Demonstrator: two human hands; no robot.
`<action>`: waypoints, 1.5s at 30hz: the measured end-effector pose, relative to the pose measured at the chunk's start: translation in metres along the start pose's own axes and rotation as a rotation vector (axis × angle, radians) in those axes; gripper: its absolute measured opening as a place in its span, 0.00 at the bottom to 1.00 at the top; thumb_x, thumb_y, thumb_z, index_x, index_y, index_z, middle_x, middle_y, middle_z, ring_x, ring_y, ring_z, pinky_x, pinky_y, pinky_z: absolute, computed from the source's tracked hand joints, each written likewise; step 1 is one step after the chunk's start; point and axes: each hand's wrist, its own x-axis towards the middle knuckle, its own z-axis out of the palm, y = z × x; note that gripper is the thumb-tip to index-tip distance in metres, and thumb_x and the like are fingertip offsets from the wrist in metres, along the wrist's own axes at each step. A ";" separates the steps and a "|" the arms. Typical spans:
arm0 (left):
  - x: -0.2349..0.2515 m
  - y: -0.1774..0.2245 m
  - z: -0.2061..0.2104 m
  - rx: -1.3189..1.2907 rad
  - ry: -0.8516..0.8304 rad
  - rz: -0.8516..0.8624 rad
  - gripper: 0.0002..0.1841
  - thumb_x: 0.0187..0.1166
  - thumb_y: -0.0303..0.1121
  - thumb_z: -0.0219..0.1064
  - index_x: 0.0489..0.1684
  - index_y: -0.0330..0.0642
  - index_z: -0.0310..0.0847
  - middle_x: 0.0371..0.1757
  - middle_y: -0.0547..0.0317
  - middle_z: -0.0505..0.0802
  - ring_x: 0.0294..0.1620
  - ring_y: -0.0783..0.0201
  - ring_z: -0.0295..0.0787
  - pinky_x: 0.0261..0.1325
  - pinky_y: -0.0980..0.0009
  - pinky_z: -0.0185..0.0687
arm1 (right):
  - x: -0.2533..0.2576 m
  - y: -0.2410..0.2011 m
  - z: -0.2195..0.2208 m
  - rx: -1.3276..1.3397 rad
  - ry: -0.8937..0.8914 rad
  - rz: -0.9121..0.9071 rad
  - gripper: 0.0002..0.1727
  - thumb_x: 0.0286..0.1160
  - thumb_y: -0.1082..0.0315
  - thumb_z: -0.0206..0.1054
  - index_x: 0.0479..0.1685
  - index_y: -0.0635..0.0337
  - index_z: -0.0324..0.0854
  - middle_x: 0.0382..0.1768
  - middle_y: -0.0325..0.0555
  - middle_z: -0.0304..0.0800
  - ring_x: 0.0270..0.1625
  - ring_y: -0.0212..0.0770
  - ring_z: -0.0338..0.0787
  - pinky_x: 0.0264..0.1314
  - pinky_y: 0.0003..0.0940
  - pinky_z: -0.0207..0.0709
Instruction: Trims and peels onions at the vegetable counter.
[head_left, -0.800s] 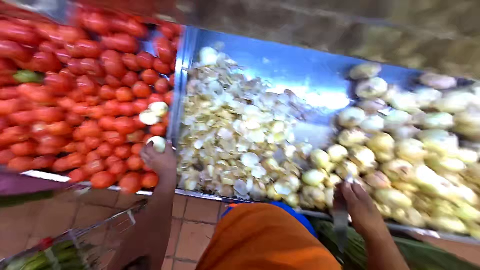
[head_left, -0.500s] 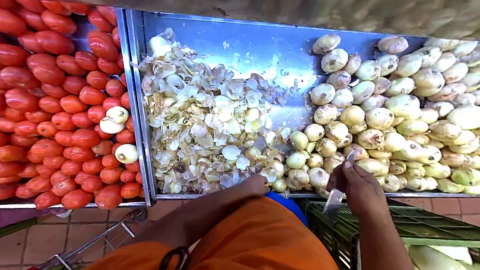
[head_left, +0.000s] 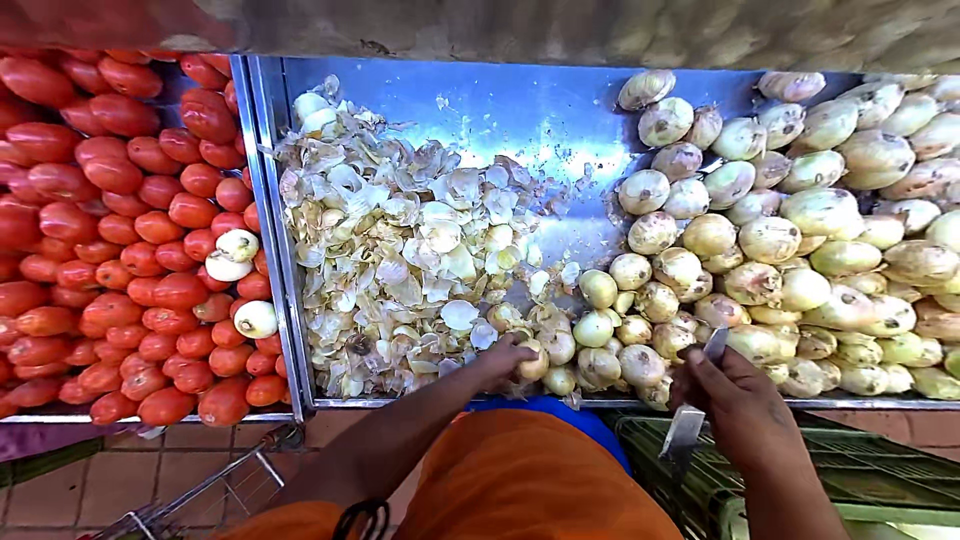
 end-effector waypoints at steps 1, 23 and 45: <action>-0.023 0.014 -0.007 -0.165 -0.105 0.029 0.30 0.87 0.45 0.59 0.84 0.43 0.60 0.70 0.39 0.83 0.63 0.47 0.86 0.61 0.48 0.84 | 0.002 -0.002 0.002 -0.012 -0.019 0.000 0.20 0.93 0.54 0.46 0.51 0.59 0.80 0.19 0.41 0.82 0.18 0.38 0.85 0.24 0.37 0.87; -0.116 0.061 -0.012 -0.586 -0.274 0.344 0.26 0.81 0.48 0.62 0.76 0.48 0.70 0.66 0.44 0.85 0.63 0.47 0.86 0.65 0.46 0.84 | -0.006 -0.045 0.079 -1.192 -0.402 -0.577 0.27 0.85 0.36 0.50 0.37 0.44 0.85 0.26 0.34 0.85 0.30 0.39 0.89 0.30 0.47 0.83; -0.163 0.094 0.006 0.061 -0.123 0.343 0.16 0.83 0.39 0.64 0.64 0.43 0.80 0.48 0.49 0.90 0.45 0.58 0.89 0.51 0.58 0.86 | -0.022 -0.029 0.090 -1.281 -0.377 -1.078 0.39 0.76 0.24 0.50 0.08 0.46 0.72 0.08 0.33 0.68 0.12 0.36 0.76 0.12 0.37 0.65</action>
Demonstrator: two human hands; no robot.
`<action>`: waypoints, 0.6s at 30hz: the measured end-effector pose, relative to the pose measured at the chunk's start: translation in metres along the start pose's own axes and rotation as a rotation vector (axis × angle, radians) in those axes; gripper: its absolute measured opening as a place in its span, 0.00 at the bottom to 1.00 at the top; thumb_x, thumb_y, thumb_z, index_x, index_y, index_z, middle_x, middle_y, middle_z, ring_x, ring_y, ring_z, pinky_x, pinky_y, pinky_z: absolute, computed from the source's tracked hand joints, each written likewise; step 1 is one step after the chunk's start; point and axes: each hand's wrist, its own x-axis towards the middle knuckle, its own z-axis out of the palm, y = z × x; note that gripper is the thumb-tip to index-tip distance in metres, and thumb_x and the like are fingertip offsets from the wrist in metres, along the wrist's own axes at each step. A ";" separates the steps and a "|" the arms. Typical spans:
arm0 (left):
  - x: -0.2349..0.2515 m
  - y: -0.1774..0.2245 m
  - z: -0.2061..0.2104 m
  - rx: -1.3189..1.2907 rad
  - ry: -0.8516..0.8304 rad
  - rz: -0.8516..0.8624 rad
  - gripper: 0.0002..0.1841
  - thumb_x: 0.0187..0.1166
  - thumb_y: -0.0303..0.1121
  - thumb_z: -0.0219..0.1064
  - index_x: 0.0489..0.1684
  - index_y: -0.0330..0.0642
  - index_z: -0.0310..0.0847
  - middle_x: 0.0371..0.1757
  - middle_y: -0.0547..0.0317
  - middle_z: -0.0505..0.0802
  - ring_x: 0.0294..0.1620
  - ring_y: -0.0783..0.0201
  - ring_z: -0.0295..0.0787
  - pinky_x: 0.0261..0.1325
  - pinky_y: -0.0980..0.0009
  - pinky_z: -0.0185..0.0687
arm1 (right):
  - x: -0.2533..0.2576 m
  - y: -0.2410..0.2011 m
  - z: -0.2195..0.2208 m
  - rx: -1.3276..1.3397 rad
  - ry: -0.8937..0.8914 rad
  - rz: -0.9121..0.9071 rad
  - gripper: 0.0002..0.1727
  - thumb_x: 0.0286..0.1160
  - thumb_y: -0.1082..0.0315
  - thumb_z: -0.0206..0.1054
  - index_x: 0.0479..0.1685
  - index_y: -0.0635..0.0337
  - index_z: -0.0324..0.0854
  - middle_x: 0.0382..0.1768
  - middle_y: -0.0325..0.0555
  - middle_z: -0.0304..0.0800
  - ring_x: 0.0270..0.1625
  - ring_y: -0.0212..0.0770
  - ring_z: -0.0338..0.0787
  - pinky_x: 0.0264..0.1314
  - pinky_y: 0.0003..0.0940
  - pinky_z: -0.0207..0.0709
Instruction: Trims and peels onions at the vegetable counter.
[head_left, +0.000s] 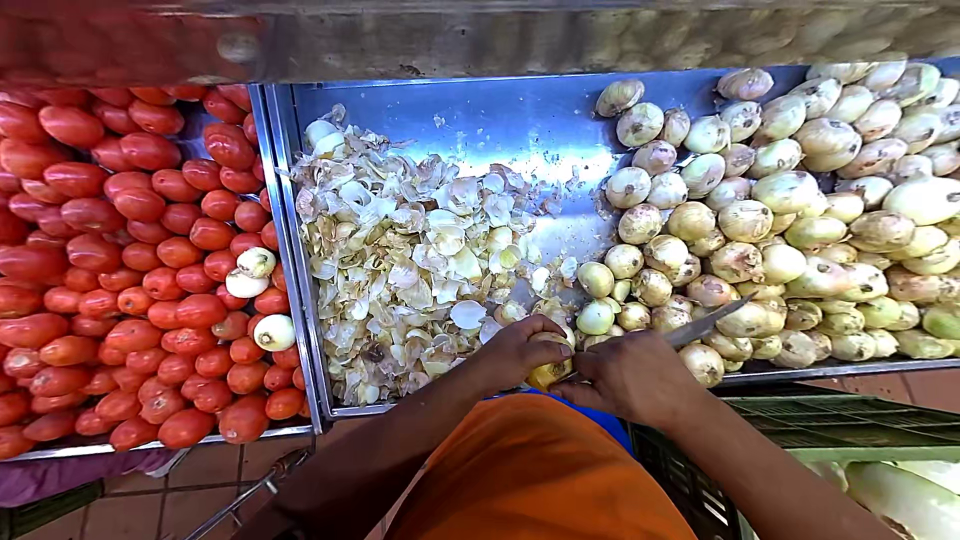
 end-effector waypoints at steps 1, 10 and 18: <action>0.001 0.000 0.000 -0.016 0.019 0.001 0.17 0.84 0.40 0.63 0.64 0.43 0.80 0.49 0.48 0.90 0.46 0.57 0.89 0.52 0.57 0.85 | -0.003 -0.002 0.001 0.001 -0.002 0.002 0.39 0.76 0.24 0.50 0.09 0.46 0.73 0.08 0.33 0.68 0.13 0.37 0.77 0.13 0.38 0.66; 0.002 0.004 -0.004 -0.021 0.054 0.033 0.17 0.84 0.42 0.64 0.64 0.45 0.79 0.50 0.49 0.90 0.47 0.57 0.88 0.52 0.57 0.85 | -0.010 -0.003 -0.011 -0.030 -0.021 0.233 0.42 0.74 0.19 0.47 0.17 0.47 0.79 0.12 0.35 0.73 0.17 0.40 0.82 0.16 0.40 0.72; 0.001 0.006 0.000 0.177 0.072 0.001 0.19 0.84 0.45 0.66 0.66 0.47 0.78 0.49 0.50 0.91 0.45 0.57 0.90 0.49 0.56 0.87 | -0.006 -0.006 -0.008 -0.094 -0.055 0.240 0.45 0.70 0.16 0.43 0.12 0.47 0.74 0.10 0.36 0.71 0.15 0.40 0.80 0.14 0.40 0.70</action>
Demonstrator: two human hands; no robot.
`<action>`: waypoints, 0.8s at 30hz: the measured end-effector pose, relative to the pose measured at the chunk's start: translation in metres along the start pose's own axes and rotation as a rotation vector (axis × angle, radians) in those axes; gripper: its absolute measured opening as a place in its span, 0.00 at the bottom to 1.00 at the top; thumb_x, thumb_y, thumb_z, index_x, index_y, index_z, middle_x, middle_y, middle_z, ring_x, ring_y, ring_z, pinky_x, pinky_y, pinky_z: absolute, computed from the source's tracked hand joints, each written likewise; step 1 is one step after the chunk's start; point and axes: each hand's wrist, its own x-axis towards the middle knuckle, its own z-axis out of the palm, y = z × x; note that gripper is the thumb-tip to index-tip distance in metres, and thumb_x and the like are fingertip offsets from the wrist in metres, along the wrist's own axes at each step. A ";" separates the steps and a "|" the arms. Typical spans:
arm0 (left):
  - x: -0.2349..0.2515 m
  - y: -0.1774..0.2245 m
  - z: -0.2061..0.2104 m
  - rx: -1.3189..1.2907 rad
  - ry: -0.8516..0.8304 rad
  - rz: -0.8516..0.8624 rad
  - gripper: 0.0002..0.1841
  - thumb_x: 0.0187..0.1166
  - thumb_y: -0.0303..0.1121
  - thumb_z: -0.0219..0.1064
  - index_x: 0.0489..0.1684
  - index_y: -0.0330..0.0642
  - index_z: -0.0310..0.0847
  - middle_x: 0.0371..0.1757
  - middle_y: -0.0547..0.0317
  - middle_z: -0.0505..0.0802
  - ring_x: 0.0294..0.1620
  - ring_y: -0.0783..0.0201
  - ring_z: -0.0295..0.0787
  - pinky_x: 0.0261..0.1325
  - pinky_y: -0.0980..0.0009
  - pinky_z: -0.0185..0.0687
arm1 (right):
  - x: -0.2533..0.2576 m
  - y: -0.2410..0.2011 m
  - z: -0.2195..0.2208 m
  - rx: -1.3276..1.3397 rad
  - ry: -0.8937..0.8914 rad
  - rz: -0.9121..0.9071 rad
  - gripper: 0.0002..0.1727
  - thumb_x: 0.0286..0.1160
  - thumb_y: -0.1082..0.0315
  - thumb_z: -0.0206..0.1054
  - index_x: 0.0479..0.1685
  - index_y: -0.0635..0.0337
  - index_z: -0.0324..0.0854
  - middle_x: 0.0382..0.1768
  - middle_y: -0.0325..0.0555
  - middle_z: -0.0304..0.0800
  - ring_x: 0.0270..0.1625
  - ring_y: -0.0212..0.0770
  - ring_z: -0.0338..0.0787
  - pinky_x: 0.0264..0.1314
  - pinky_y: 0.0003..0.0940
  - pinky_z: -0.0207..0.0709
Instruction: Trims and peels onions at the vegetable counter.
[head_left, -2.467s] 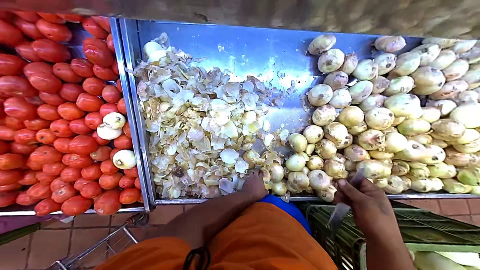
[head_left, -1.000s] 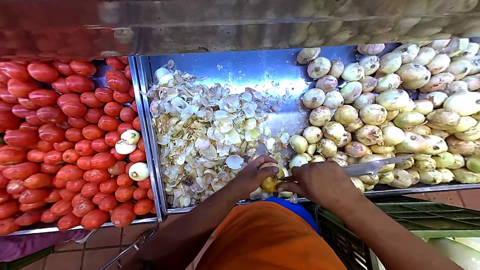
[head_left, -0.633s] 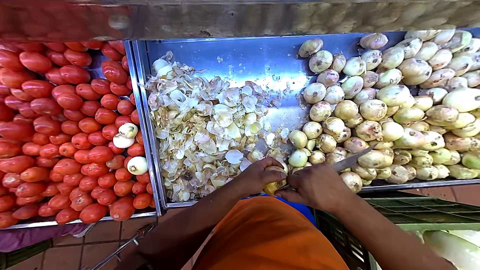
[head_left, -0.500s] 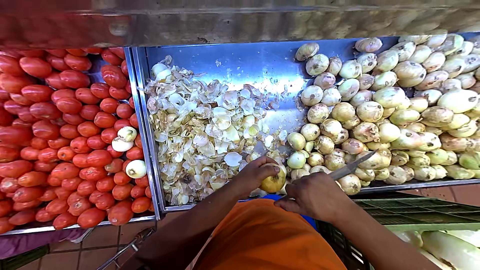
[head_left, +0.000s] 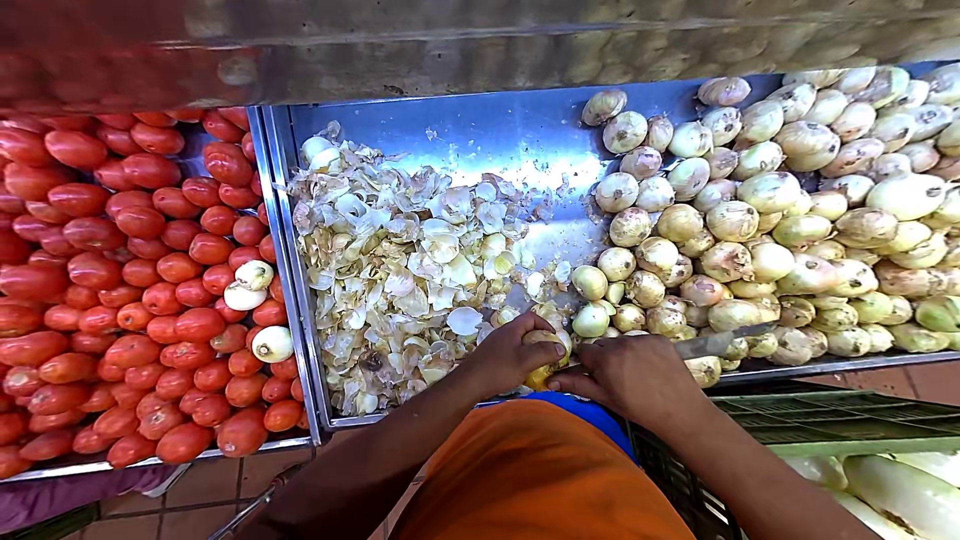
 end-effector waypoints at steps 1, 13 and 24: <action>0.000 0.000 0.001 0.032 -0.005 0.001 0.18 0.84 0.45 0.66 0.66 0.48 0.78 0.48 0.50 0.91 0.44 0.58 0.91 0.48 0.57 0.88 | 0.000 0.001 0.002 0.012 0.001 -0.019 0.44 0.70 0.16 0.44 0.11 0.47 0.74 0.09 0.35 0.71 0.15 0.40 0.80 0.14 0.40 0.69; 0.014 -0.010 0.019 -0.427 0.165 -0.111 0.21 0.89 0.49 0.55 0.67 0.43 0.74 0.53 0.44 0.89 0.47 0.51 0.91 0.45 0.54 0.90 | -0.011 0.012 0.040 0.156 0.239 -0.303 0.39 0.80 0.26 0.50 0.08 0.48 0.68 0.08 0.35 0.66 0.12 0.37 0.74 0.12 0.37 0.66; 0.007 -0.002 -0.017 -0.431 0.199 0.005 0.22 0.87 0.53 0.60 0.65 0.47 0.76 0.56 0.48 0.89 0.52 0.55 0.88 0.53 0.56 0.86 | 0.007 0.006 0.005 0.337 -0.095 0.118 0.33 0.75 0.26 0.58 0.28 0.46 0.85 0.19 0.33 0.82 0.24 0.37 0.86 0.26 0.45 0.80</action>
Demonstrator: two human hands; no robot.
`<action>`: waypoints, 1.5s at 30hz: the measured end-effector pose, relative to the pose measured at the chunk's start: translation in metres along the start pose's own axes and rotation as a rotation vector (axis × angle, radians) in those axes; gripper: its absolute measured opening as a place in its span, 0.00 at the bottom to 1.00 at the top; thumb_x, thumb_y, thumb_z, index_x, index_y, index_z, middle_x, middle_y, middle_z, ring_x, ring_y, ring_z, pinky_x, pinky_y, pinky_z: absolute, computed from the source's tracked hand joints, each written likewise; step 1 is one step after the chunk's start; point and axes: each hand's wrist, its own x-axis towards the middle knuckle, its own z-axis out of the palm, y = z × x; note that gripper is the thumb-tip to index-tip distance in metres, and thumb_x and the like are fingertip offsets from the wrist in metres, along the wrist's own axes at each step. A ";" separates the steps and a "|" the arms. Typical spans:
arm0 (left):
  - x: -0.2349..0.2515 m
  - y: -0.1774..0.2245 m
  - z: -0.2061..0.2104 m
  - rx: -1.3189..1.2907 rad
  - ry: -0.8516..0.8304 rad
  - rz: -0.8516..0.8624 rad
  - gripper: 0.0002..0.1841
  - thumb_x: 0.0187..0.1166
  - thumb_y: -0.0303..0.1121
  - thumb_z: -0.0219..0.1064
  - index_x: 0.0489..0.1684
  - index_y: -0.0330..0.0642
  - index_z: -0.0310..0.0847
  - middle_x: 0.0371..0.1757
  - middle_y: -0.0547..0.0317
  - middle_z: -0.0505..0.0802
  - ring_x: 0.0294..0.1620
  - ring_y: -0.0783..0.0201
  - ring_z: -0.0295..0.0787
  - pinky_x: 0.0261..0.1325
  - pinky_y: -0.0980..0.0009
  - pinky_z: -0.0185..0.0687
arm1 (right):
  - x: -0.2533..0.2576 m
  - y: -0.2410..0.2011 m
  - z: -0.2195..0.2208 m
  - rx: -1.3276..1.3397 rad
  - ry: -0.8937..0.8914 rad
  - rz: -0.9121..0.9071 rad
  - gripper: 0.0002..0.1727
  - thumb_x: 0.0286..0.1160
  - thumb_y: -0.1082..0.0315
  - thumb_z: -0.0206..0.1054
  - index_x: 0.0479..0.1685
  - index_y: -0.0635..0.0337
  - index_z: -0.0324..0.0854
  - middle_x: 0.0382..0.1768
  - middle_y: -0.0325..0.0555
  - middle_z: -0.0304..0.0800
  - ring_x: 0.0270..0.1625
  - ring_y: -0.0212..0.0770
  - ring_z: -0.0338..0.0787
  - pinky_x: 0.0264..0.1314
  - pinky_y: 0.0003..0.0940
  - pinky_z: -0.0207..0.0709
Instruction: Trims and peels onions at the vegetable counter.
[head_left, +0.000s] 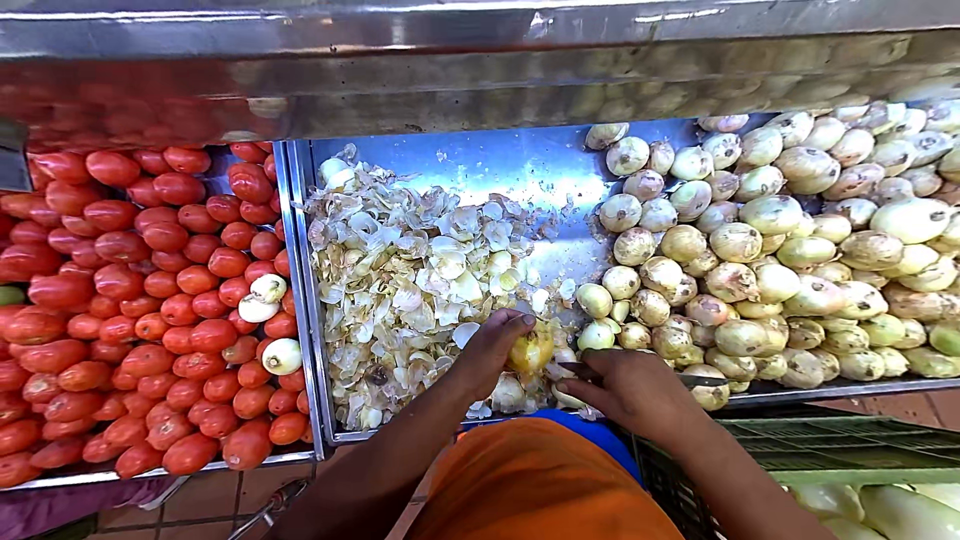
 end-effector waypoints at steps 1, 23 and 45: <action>-0.001 -0.002 0.000 0.004 0.002 0.014 0.22 0.85 0.52 0.62 0.66 0.47 0.76 0.54 0.48 0.89 0.51 0.55 0.89 0.52 0.56 0.86 | 0.003 -0.006 -0.004 0.012 0.017 0.023 0.36 0.72 0.21 0.55 0.26 0.45 0.84 0.17 0.31 0.80 0.22 0.36 0.84 0.25 0.44 0.79; 0.007 -0.020 0.012 0.143 0.020 0.002 0.22 0.83 0.47 0.68 0.69 0.45 0.77 0.54 0.49 0.91 0.51 0.57 0.89 0.56 0.56 0.86 | 0.029 0.004 0.020 -0.205 0.218 -0.238 0.41 0.80 0.24 0.45 0.09 0.48 0.71 0.07 0.35 0.67 0.12 0.38 0.76 0.13 0.39 0.65; 0.066 -0.049 0.030 -0.313 0.375 -0.231 0.27 0.87 0.55 0.54 0.69 0.40 0.76 0.51 0.41 0.89 0.41 0.50 0.88 0.41 0.53 0.86 | 0.020 0.024 0.044 -0.219 0.187 -0.251 0.44 0.80 0.23 0.42 0.11 0.51 0.75 0.08 0.41 0.73 0.14 0.45 0.82 0.14 0.48 0.73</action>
